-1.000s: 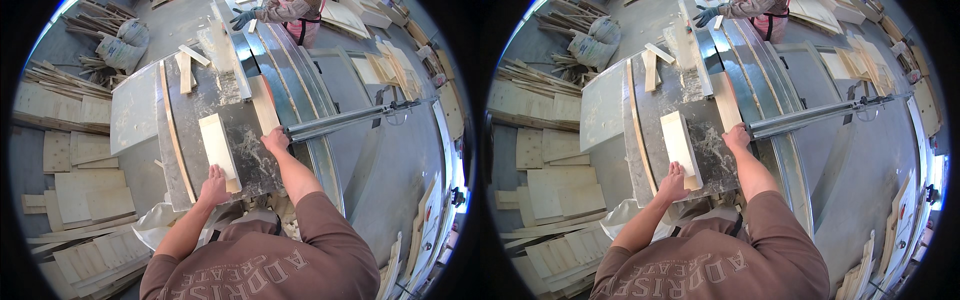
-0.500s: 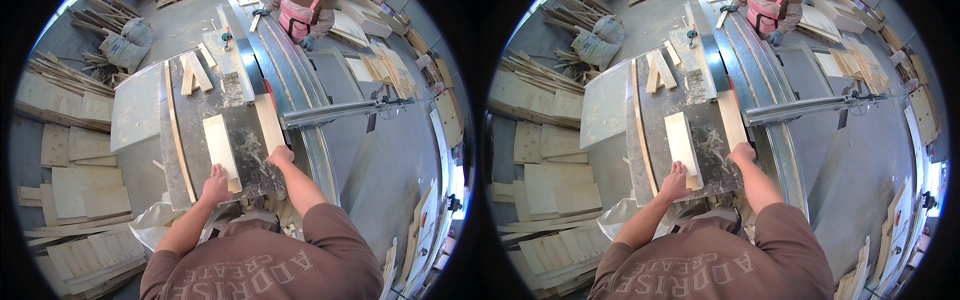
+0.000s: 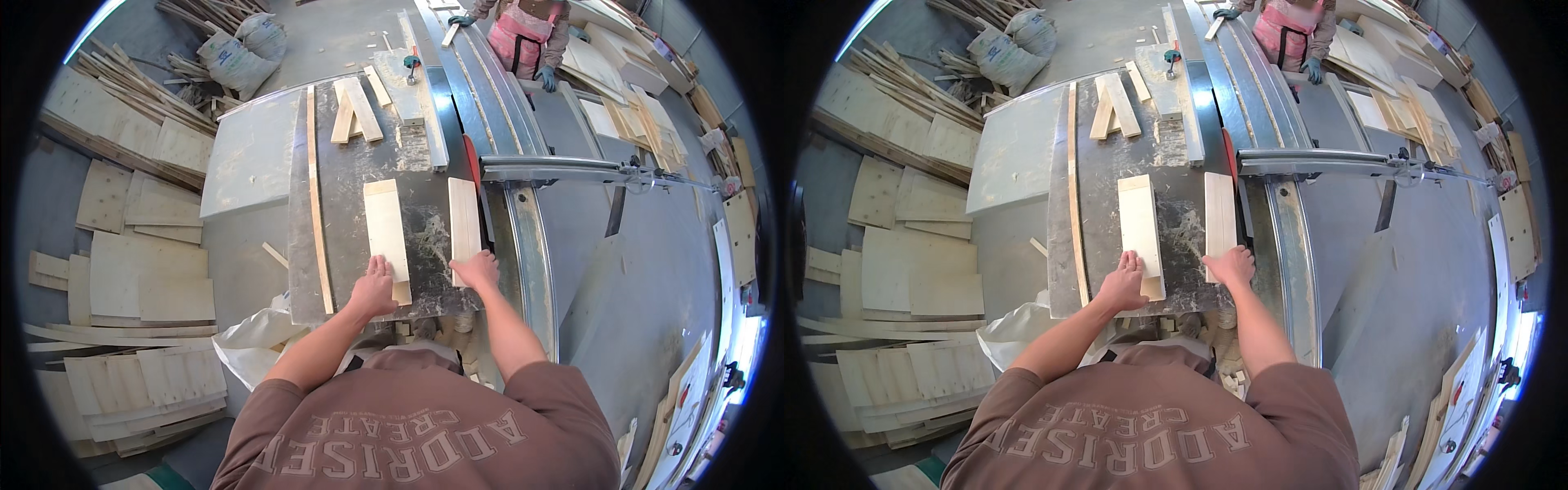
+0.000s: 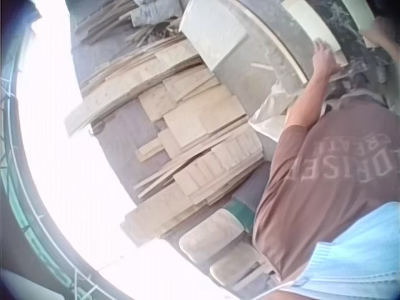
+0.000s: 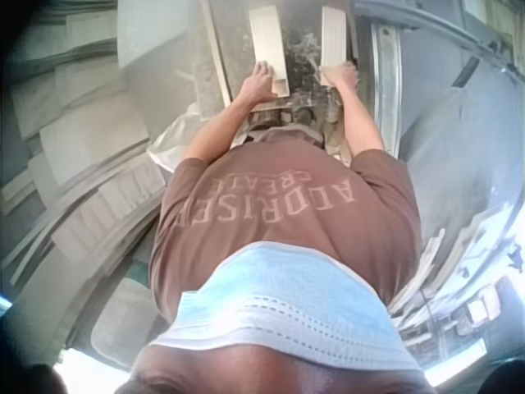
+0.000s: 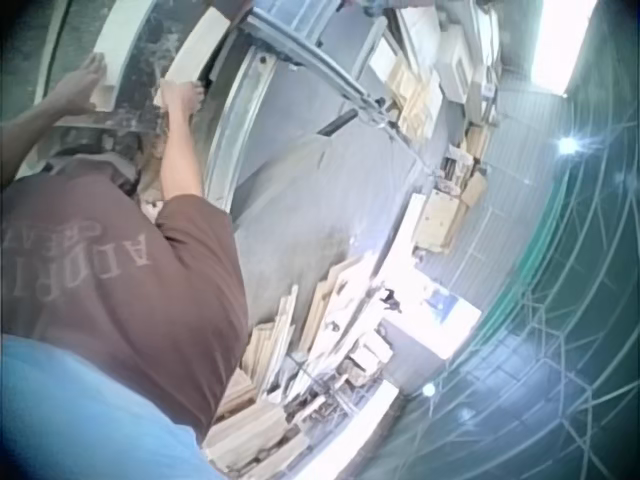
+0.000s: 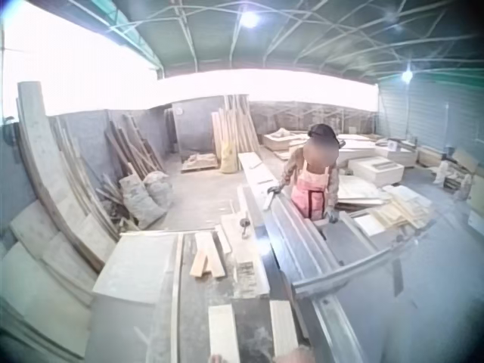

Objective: The person feeds wooden planks into a table saw to cut them to size. They handle each plank individually, guiding it through the blade and stacking the cut pieces on the table.

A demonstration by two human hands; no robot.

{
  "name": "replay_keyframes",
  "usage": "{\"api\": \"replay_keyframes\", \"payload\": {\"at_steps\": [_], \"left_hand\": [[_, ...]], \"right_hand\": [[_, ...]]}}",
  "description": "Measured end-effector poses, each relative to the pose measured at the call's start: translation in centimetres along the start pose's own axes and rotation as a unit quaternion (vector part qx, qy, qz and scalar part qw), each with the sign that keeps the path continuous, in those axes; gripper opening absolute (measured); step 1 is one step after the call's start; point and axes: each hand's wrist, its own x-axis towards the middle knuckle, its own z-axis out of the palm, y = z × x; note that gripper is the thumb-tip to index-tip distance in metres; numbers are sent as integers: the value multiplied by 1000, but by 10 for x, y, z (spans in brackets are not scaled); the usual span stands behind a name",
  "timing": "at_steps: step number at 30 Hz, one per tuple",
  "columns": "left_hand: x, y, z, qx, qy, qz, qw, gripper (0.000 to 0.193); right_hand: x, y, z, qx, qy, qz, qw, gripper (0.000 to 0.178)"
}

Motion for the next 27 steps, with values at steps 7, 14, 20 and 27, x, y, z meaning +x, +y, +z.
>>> {"api": "replay_keyframes", "payload": {"at_steps": [7,14,20,27], "left_hand": [[-11,-19,26,-298,161,-17,941,84],[9,-30,75,-549,281,-85,783,73],[-18,-27,84,-433,160,-89,883,86],[-25,-23,103,-397,163,-73,900,85]], "right_hand": [[-100,-40,25,226,78,-136,962,88],[-155,-115,67,130,112,-140,975,79],[-184,-95,88,61,22,-163,985,91],[-192,-80,99,6,18,-190,982,120]]}}
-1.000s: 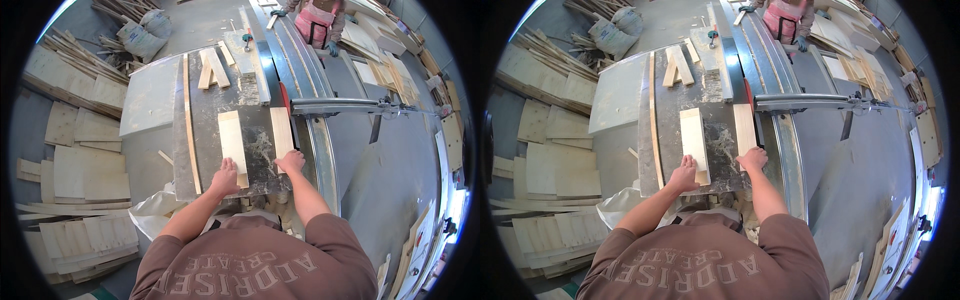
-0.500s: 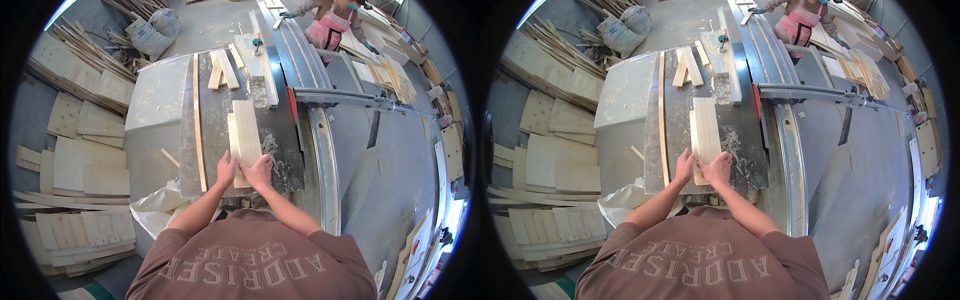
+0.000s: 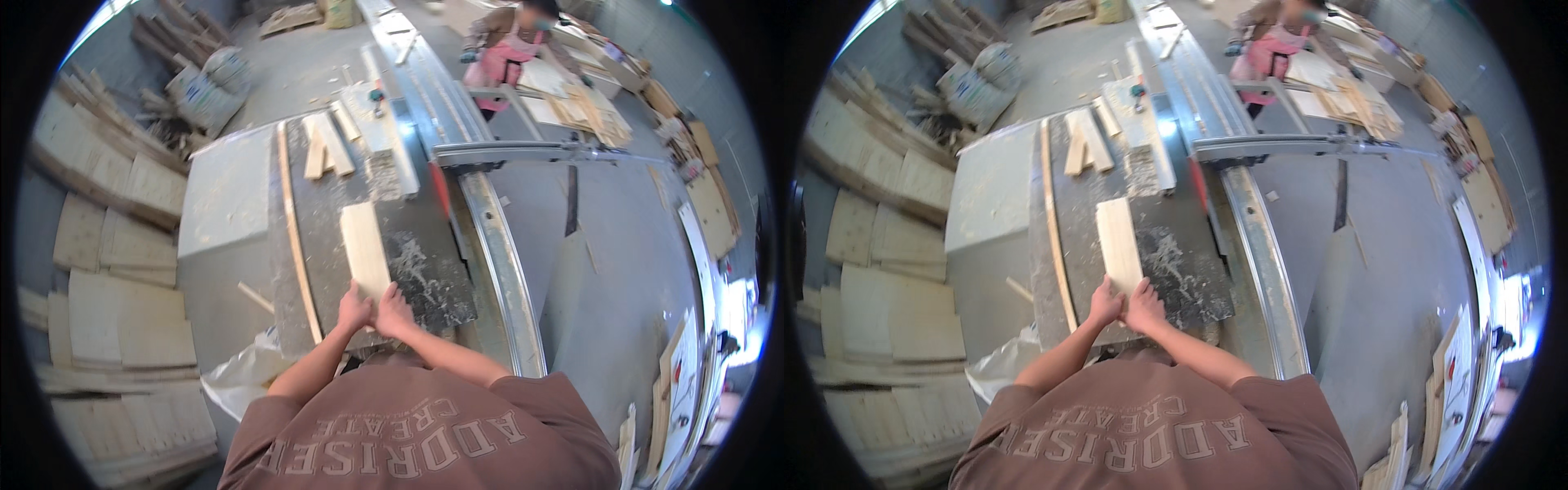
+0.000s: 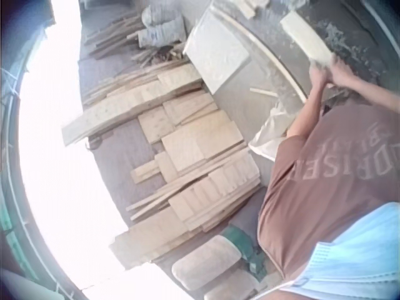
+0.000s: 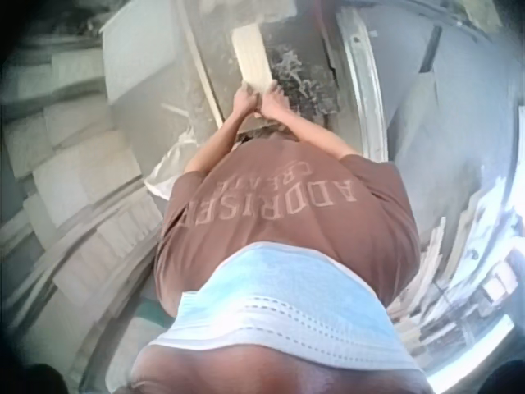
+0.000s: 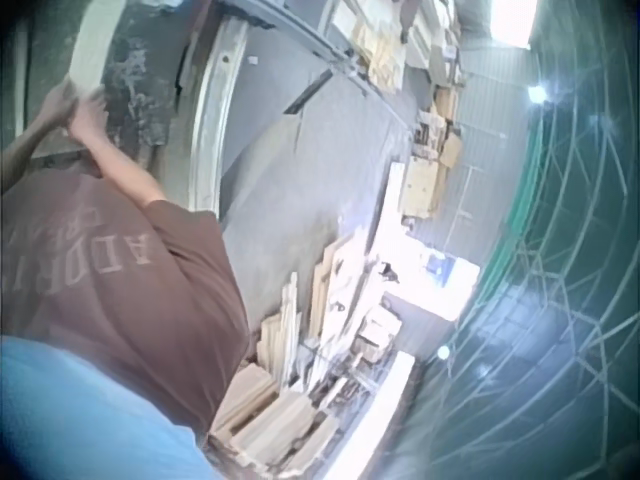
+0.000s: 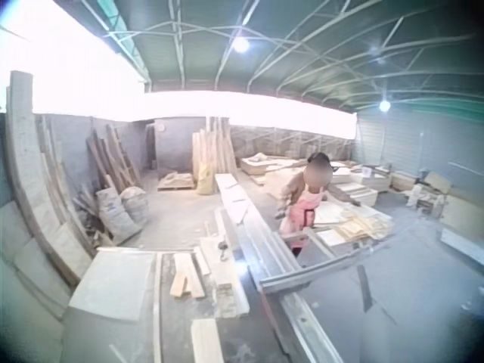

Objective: The person feeds wooden planks into a table saw to cut them to size. They handle each plank individually, guiding it through the blade and stacking the cut pieces on the table.

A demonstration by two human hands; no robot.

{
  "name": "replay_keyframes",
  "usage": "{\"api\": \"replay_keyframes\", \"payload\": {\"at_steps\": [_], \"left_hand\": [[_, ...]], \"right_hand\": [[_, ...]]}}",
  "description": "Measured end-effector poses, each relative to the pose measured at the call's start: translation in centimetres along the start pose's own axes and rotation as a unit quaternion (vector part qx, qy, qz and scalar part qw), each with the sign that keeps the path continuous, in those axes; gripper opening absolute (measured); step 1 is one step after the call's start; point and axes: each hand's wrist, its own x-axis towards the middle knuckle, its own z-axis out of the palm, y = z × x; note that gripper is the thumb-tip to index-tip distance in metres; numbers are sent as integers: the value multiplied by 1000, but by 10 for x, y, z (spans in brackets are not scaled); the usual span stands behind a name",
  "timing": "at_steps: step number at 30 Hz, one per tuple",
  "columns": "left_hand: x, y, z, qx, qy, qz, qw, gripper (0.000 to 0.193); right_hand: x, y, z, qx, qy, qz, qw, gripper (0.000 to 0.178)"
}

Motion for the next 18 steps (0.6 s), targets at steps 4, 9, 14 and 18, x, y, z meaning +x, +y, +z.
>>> {"api": "replay_keyframes", "payload": {"at_steps": [4,9,14,18], "left_hand": [[-9,7,-8,-87,137,103,981,57],[-69,141,-118,-220,227,273,908,16],[-168,230,-251,-162,338,693,616,21],[-189,243,-252,-152,312,759,550,22]], "right_hand": [[-4,-1,5,46,-2,9,999,123],[-10,-7,-11,9,-38,21,999,135],[-21,-19,-19,-13,4,22,1000,138],[-17,-34,-1,-34,29,-2,999,134]]}}
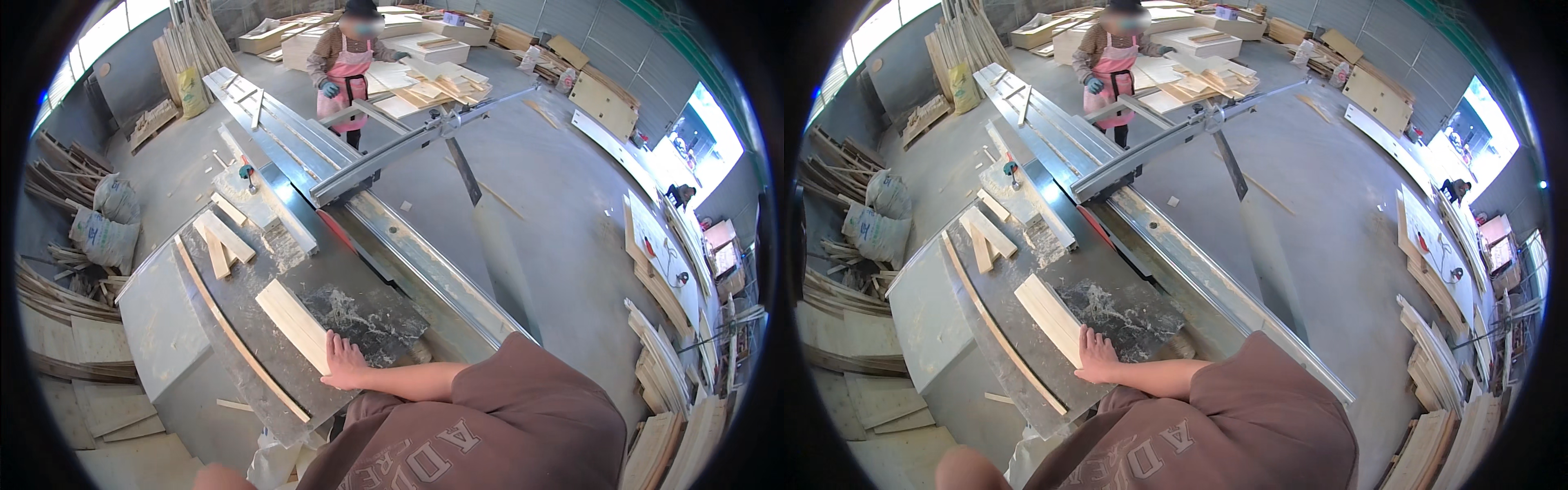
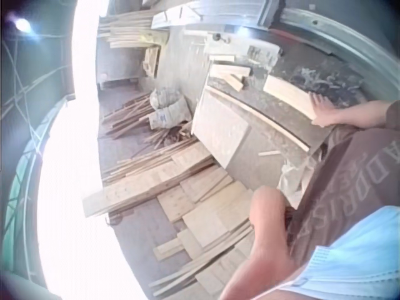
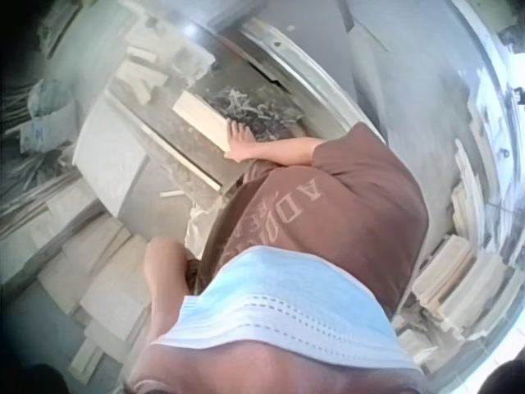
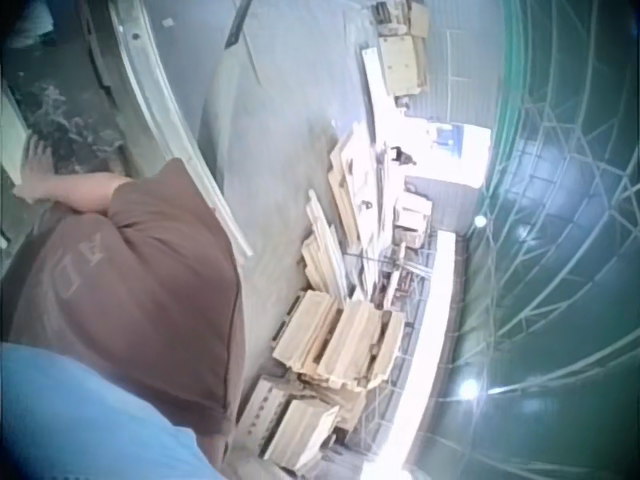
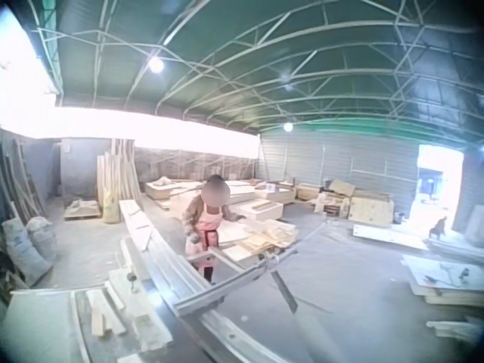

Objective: The person feeds wooden planks into a table saw to cut them to size. They handle each plank individually, guiding it through the blade and stacking the cut pieces on the table.

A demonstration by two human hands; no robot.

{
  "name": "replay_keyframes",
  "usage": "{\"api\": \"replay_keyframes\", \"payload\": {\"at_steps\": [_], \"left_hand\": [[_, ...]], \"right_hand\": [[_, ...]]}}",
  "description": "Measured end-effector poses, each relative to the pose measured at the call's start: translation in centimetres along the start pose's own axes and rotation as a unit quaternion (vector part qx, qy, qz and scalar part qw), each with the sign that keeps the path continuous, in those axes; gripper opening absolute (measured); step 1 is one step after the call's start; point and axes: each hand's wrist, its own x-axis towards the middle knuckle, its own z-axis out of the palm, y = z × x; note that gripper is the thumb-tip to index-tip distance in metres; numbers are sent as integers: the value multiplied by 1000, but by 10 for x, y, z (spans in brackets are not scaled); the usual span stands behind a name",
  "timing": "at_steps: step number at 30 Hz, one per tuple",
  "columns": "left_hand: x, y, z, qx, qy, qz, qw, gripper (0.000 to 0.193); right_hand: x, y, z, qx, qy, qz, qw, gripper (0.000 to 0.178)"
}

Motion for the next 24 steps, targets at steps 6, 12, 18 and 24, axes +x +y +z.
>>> {"api": "replay_keyframes", "payload": {"at_steps": [6,12,18,24], "left_hand": [[1,-2,5,-25,-14,20,999,24],[2,-3,-9,-25,-25,35,999,26],[-11,-2,-44,23,-31,15,999,28],[-197,-58,1,161,-359,-494,776,44]], "right_hand": [[4,-19,8,29,-4,5,1000,133],[11,-38,13,45,3,0,999,132],[14,-40,6,78,-20,-17,997,133],[5,-37,-3,73,8,-120,990,112]]}}
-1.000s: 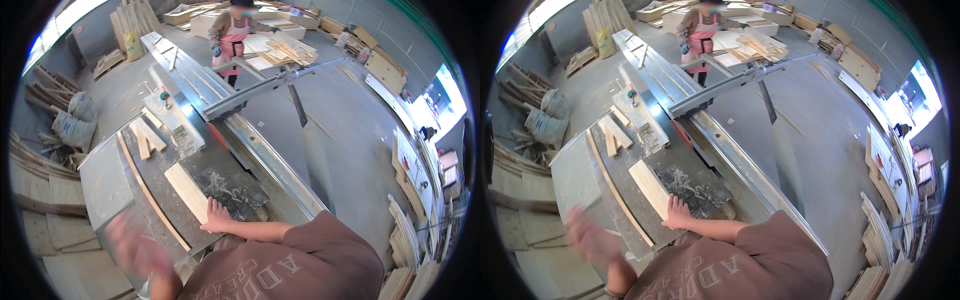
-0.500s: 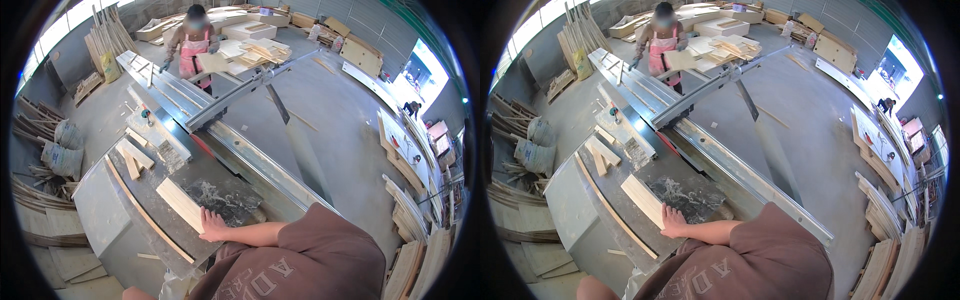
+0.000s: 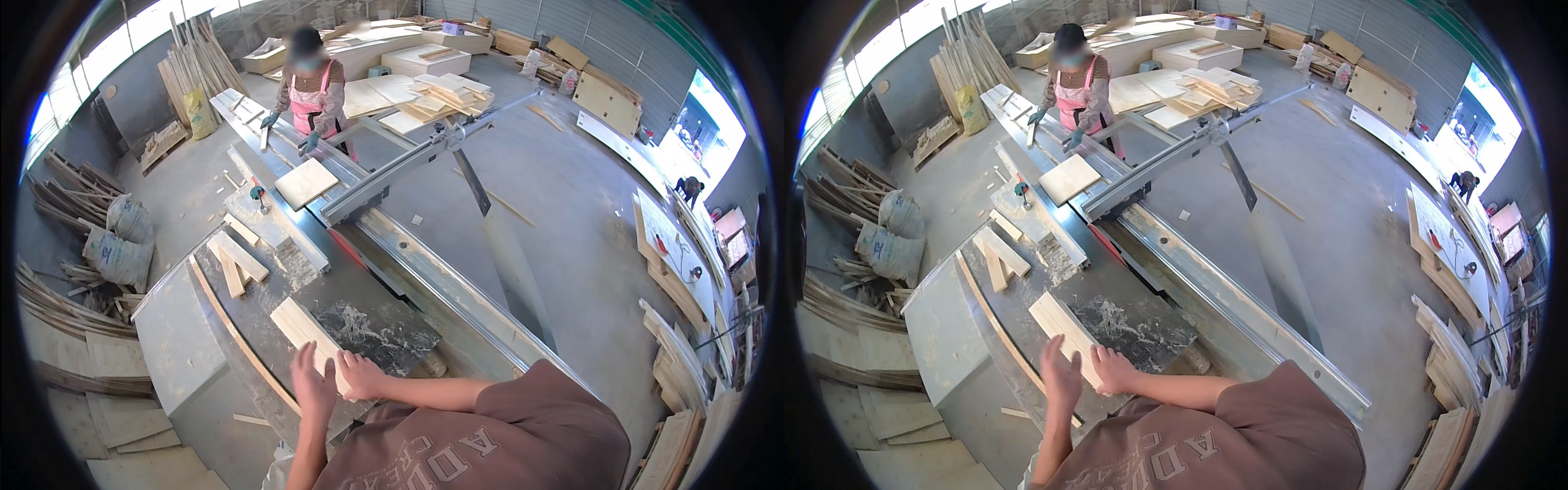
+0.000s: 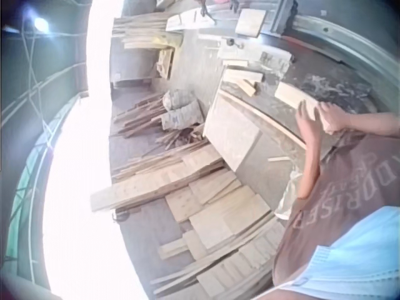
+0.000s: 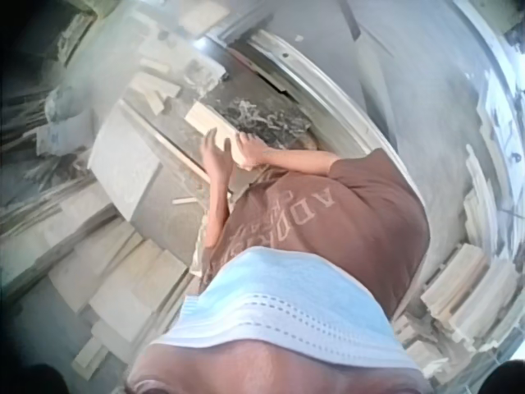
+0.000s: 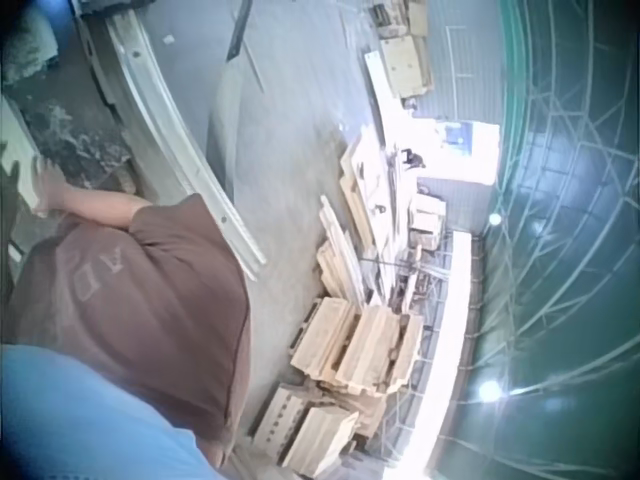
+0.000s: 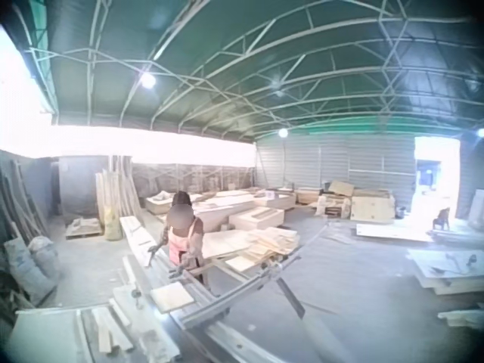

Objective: The person feeds wooden planks into a table saw to cut them to size. They handle each plank individually, guiding it through the blade and stacking the cut pieces on the table.

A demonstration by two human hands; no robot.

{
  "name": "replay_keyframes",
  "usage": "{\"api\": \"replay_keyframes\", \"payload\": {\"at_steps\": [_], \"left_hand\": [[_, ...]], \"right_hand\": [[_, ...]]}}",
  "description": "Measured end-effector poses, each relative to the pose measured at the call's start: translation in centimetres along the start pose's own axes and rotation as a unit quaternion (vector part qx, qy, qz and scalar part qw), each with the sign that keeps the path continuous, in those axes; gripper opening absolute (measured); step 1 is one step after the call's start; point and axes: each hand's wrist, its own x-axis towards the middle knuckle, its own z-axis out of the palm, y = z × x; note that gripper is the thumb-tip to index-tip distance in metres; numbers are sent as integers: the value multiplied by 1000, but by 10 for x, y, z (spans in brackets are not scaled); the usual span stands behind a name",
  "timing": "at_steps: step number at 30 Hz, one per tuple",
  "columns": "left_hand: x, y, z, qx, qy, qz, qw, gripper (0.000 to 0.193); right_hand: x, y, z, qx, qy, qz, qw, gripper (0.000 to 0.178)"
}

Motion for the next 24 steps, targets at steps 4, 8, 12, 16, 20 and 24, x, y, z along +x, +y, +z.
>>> {"api": "replay_keyframes", "payload": {"at_steps": [4,8,12,16,20,24], "left_hand": [[-46,-67,68,153,-163,-11,975,72],[-49,-52,77,175,-156,13,972,82],[-44,-59,84,264,-147,8,953,82],[-36,-41,83,263,-149,13,953,80],[-49,-48,88,256,-132,42,957,81],[-53,-39,100,293,-127,84,944,84]], "right_hand": [[-3,17,20,93,147,-59,983,64],[-11,8,6,231,239,-89,939,34],[-20,3,-20,229,263,-154,924,25],[-23,5,-32,282,222,-123,925,21],[-33,9,-48,207,213,-197,934,18],[-33,19,-48,162,306,-213,914,16]]}}
